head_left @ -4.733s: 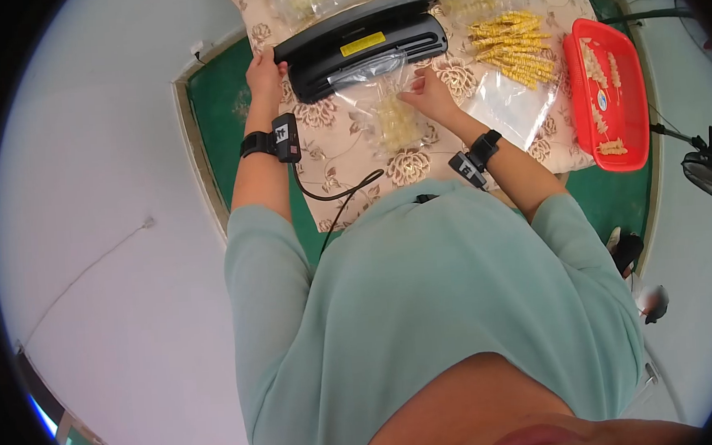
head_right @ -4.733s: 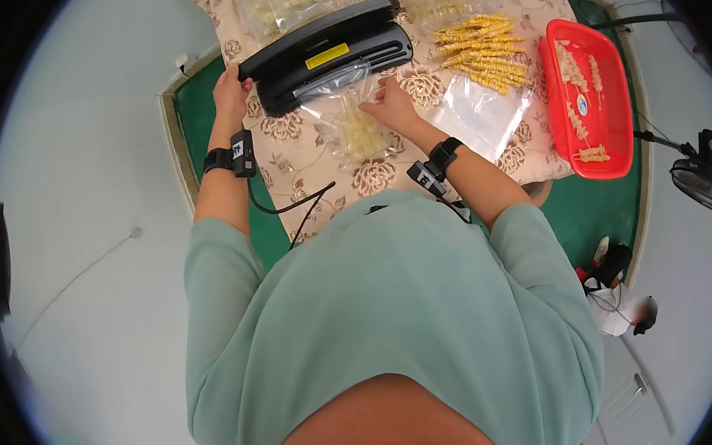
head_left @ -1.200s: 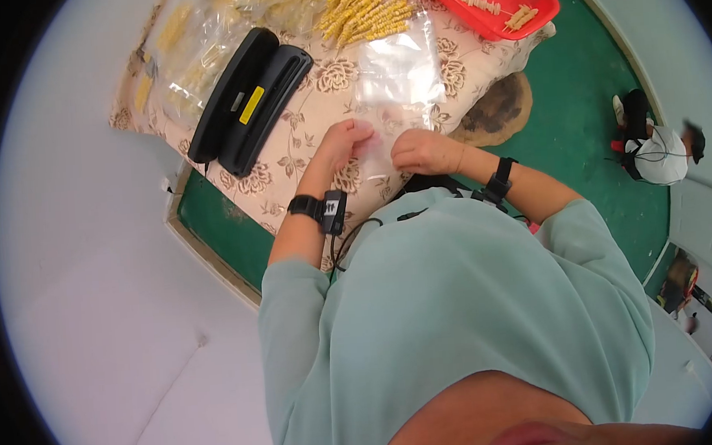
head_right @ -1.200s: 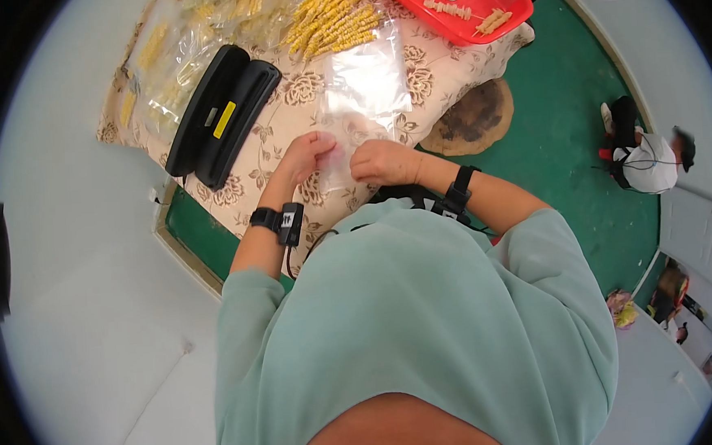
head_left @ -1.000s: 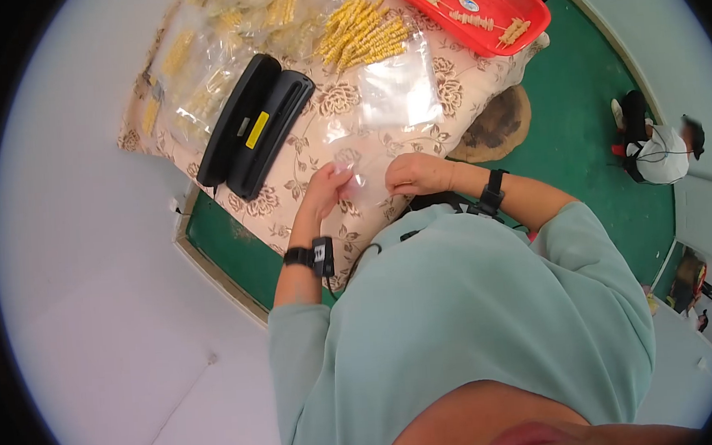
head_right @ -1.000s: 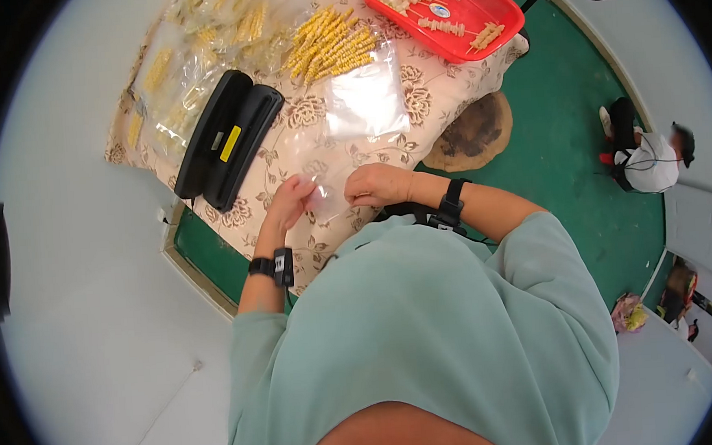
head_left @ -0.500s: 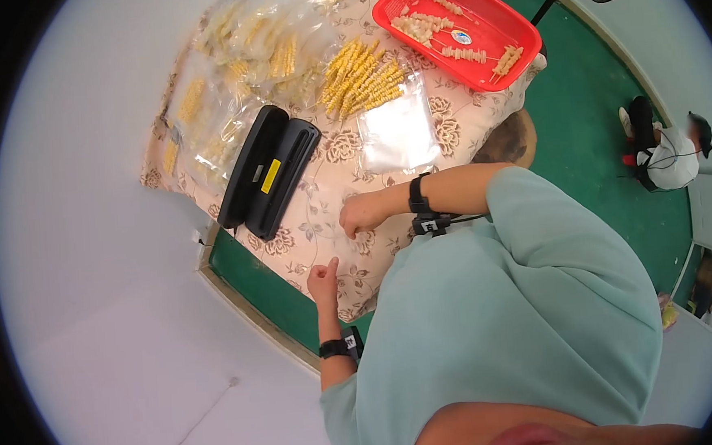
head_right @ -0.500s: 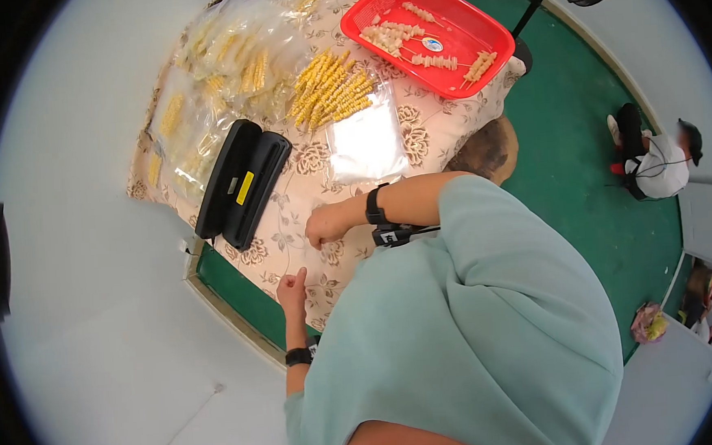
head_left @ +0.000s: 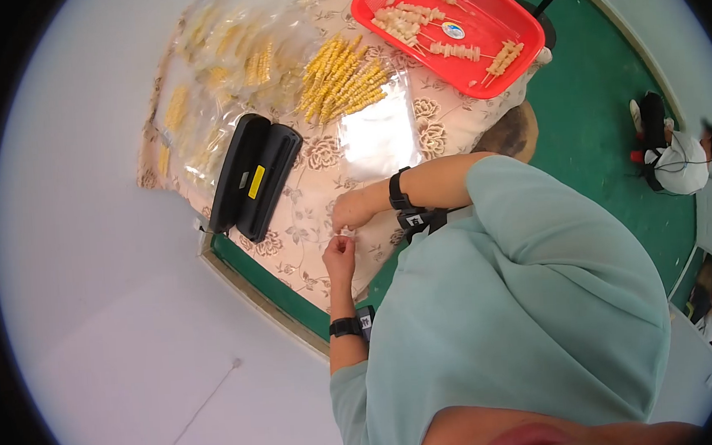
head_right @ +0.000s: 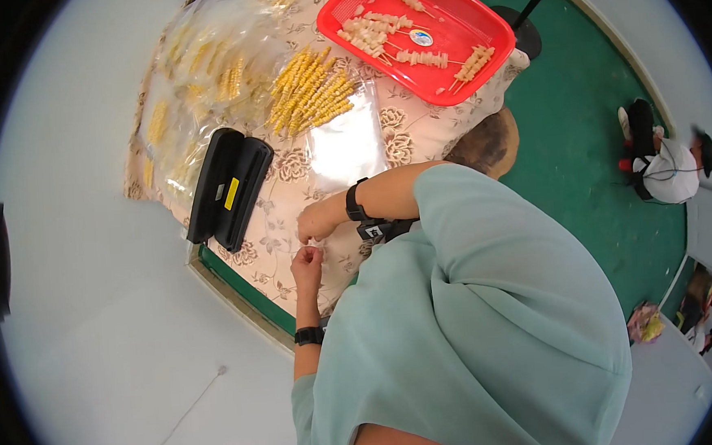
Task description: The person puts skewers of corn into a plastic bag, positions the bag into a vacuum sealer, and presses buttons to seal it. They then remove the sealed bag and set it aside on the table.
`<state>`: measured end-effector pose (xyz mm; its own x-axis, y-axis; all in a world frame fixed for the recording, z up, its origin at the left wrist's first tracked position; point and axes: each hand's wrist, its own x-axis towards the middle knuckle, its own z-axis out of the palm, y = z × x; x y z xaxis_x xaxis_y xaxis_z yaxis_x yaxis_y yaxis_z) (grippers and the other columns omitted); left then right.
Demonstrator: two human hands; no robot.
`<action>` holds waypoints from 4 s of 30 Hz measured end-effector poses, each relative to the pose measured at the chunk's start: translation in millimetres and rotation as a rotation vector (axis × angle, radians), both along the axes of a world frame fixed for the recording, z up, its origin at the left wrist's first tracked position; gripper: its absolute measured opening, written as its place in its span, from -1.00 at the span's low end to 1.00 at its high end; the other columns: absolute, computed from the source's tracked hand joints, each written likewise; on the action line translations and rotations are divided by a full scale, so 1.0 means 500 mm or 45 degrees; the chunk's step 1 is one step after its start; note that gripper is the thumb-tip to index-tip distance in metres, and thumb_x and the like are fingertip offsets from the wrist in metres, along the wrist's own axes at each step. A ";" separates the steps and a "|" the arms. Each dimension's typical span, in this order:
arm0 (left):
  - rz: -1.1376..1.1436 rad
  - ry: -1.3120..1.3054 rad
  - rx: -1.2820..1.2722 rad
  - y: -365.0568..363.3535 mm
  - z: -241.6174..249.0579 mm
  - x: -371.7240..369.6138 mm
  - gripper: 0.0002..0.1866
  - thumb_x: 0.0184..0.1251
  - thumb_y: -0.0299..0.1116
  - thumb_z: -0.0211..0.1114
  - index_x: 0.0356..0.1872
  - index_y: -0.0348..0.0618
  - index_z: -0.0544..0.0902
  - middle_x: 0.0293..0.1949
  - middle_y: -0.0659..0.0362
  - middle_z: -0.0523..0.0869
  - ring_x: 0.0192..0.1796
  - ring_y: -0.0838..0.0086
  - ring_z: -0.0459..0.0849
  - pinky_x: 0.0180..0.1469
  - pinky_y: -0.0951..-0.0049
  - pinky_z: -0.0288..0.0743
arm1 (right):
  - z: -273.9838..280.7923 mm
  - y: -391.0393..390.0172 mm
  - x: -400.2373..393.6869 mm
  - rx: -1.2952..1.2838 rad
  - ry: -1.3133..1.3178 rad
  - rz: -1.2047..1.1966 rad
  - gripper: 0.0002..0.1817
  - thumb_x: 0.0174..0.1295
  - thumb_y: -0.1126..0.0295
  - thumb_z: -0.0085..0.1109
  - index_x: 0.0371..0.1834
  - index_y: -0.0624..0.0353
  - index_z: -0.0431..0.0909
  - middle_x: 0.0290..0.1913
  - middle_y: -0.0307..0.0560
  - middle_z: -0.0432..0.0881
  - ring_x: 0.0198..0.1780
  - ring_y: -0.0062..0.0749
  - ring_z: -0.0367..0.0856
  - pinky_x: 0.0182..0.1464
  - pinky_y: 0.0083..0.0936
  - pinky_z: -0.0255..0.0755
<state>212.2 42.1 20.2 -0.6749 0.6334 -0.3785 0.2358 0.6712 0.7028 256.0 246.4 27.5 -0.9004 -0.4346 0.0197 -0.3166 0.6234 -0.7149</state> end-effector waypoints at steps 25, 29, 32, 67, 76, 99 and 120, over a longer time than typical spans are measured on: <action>0.178 0.535 0.148 0.102 0.034 0.071 -0.83 0.37 -0.35 0.19 -0.28 -0.27 0.58 -0.54 0.14 0.61 -0.53 0.47 0.52 -0.41 0.43 0.43 | 0.025 0.683 0.524 0.694 -0.614 -1.487 -0.88 0.02 0.43 0.27 -0.37 0.21 0.65 -0.33 0.10 0.66 -0.20 -0.03 0.65 -0.15 -0.19 0.51; 0.095 0.577 0.231 0.105 0.014 0.065 -0.85 0.39 -0.36 0.18 -0.23 -0.25 0.58 -0.57 0.21 0.58 -0.53 0.57 0.52 -0.45 0.51 0.42 | 0.025 0.695 0.534 0.634 -0.376 -1.483 -0.89 -0.02 0.48 0.17 -0.44 0.20 0.66 -0.37 0.12 0.66 -0.26 -0.01 0.65 -0.17 -0.19 0.52; 0.206 0.517 0.218 0.110 0.012 0.057 -0.84 0.41 -0.38 0.15 -0.15 -0.27 0.56 -0.55 0.21 0.57 -0.55 0.58 0.53 -0.50 0.56 0.41 | 0.057 0.692 0.551 0.477 -0.236 -1.472 -0.89 -0.02 0.47 0.18 -0.42 0.22 0.63 -0.36 0.09 0.66 -0.26 -0.03 0.64 -0.18 -0.22 0.51; 0.007 0.495 0.193 0.230 0.032 0.067 -0.62 0.15 -0.47 0.20 0.03 -0.26 0.48 -0.56 0.02 0.61 -0.48 0.14 0.64 -0.37 0.21 0.51 | 0.146 0.222 0.170 0.469 -0.016 -0.507 -0.88 0.03 0.53 0.06 -0.40 0.31 0.58 -0.30 0.15 0.58 -0.26 0.01 0.63 -0.16 -0.21 0.52; -0.030 0.457 0.288 0.238 0.058 0.077 -0.67 0.19 -0.50 0.14 0.02 -0.24 0.48 -0.56 0.01 0.59 -0.49 0.10 0.62 -0.38 0.18 0.48 | 0.064 0.178 0.119 0.277 0.090 -0.580 -0.85 0.03 0.46 0.09 -0.47 0.33 0.58 -0.41 0.22 0.60 -0.29 0.06 0.63 -0.17 -0.18 0.53; -0.160 0.331 0.482 0.228 0.082 0.100 -0.69 0.30 -0.49 0.14 0.05 -0.16 0.39 -0.36 0.01 0.67 -0.38 0.19 0.68 -0.30 0.34 0.54 | -0.098 0.108 0.097 0.009 0.035 -0.496 -0.85 0.06 0.38 0.10 -0.38 0.15 0.64 -0.36 0.15 0.66 -0.31 0.07 0.64 -0.22 -0.19 0.52; -0.100 0.371 0.407 0.219 0.051 0.100 -0.66 0.27 -0.42 0.18 0.08 -0.14 0.44 -0.51 0.08 0.62 -0.52 0.33 0.61 -0.42 0.38 0.47 | -0.138 0.066 0.079 -0.522 -0.298 -0.751 -0.79 0.04 0.28 0.21 -0.25 0.05 0.63 -0.33 0.10 0.67 -0.30 -0.03 0.66 -0.23 -0.29 0.53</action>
